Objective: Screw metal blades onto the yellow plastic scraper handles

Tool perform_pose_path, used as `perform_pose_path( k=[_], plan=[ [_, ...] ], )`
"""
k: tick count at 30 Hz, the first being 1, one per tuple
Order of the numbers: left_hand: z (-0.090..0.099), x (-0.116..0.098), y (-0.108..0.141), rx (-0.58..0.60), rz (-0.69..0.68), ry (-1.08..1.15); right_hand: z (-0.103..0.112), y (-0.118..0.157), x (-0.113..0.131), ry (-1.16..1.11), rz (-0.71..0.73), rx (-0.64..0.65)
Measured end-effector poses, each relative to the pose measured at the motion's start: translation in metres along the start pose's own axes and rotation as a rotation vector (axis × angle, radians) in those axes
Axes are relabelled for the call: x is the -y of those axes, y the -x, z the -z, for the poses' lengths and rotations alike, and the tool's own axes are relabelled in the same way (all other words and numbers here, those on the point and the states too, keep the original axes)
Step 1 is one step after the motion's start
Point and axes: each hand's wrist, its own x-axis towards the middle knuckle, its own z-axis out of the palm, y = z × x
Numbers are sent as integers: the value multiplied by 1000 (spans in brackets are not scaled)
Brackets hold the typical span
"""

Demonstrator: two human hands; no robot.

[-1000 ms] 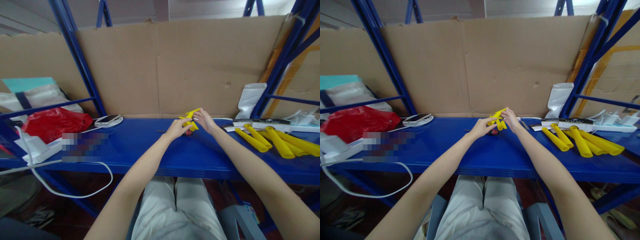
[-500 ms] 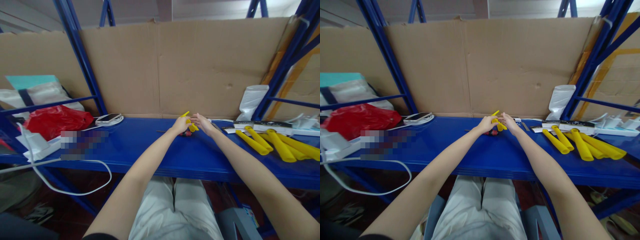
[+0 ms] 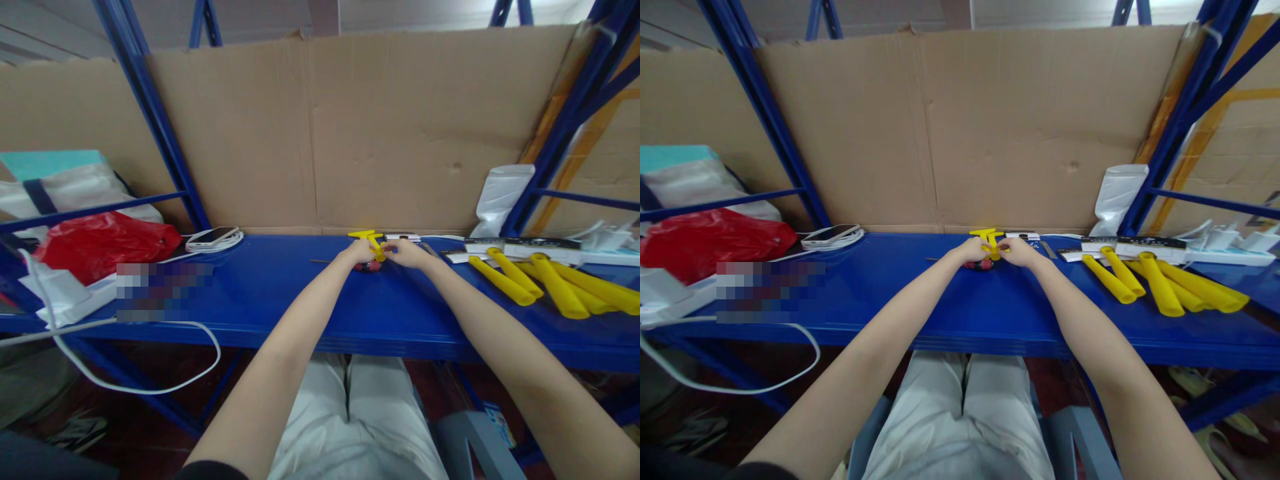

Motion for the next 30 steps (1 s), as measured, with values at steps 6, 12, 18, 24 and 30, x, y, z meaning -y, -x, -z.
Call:
perform_pose_path(
  k=[6, 12, 18, 24, 30],
  plan=[
    [7, 2, -1, 156, 51, -74, -4, -1, 1, 8, -6, -8],
    [6, 6, -1, 144, 23, -80, -6, 0, 4, 31, -35, -19],
    [4, 10, -1, 140, 10, -66, -6, 1, 6, 32, -39, -27],
    [10, 6, 2, 217, 65, -99, -6, 0, 7, 45, -44, -28],
    [12, 6, 4, 255, 109, -111, -6, 0, 7, 69, -22, -39]
  ],
)
